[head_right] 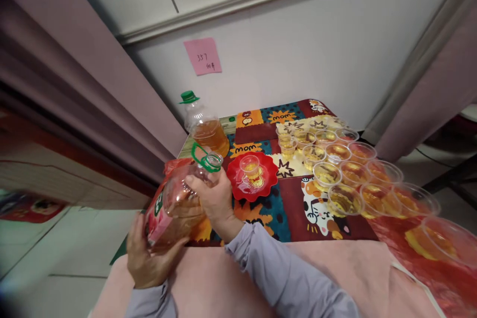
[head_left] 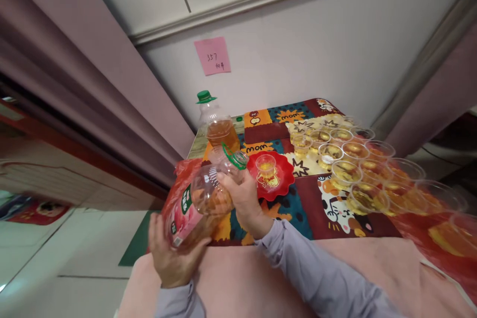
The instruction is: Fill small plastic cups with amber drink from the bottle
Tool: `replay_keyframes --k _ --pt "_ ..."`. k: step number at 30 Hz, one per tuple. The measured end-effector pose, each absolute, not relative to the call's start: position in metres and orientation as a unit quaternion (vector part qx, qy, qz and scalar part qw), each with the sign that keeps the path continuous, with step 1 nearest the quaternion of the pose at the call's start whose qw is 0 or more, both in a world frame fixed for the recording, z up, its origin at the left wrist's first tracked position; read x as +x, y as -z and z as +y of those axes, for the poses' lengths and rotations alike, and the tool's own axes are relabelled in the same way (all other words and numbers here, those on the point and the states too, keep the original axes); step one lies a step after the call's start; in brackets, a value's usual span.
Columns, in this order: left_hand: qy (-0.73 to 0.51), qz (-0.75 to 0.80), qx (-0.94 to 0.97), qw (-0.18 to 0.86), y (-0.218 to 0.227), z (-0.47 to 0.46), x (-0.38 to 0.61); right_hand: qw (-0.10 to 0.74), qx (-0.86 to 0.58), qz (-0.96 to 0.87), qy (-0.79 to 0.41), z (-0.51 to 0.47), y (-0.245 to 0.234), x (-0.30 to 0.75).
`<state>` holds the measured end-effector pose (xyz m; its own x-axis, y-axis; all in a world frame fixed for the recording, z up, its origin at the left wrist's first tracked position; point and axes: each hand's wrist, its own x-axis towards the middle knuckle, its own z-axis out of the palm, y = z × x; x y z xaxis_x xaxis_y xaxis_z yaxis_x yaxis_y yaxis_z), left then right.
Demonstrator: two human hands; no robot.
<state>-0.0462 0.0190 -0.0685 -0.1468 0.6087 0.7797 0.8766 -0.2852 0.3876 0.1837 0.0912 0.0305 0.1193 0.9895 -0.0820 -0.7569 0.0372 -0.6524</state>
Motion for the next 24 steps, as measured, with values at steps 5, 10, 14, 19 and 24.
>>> replay_keyframes --k 5,10,14,19,24 --pt "0.455 -0.585 -0.644 0.189 0.072 0.008 -0.038 0.674 -0.228 -0.309 -0.63 0.07 -0.041 0.174" --pt "0.499 -0.646 -0.565 0.121 0.077 0.005 -0.033 0.626 -0.21 -0.448 -0.602 0.057 -0.039 0.175" --pt "0.515 -0.655 -0.544 0.095 0.081 0.006 -0.035 0.584 -0.325 -0.532 -0.519 0.059 -0.02 0.195" --pt "0.533 -0.625 -0.56 0.112 0.079 0.008 -0.034 0.467 -0.492 -0.691 -0.25 0.093 -0.013 0.273" --pt "0.537 -0.622 -0.56 0.112 0.081 0.009 -0.035 0.123 -0.586 -0.799 -0.056 0.145 -0.036 0.335"
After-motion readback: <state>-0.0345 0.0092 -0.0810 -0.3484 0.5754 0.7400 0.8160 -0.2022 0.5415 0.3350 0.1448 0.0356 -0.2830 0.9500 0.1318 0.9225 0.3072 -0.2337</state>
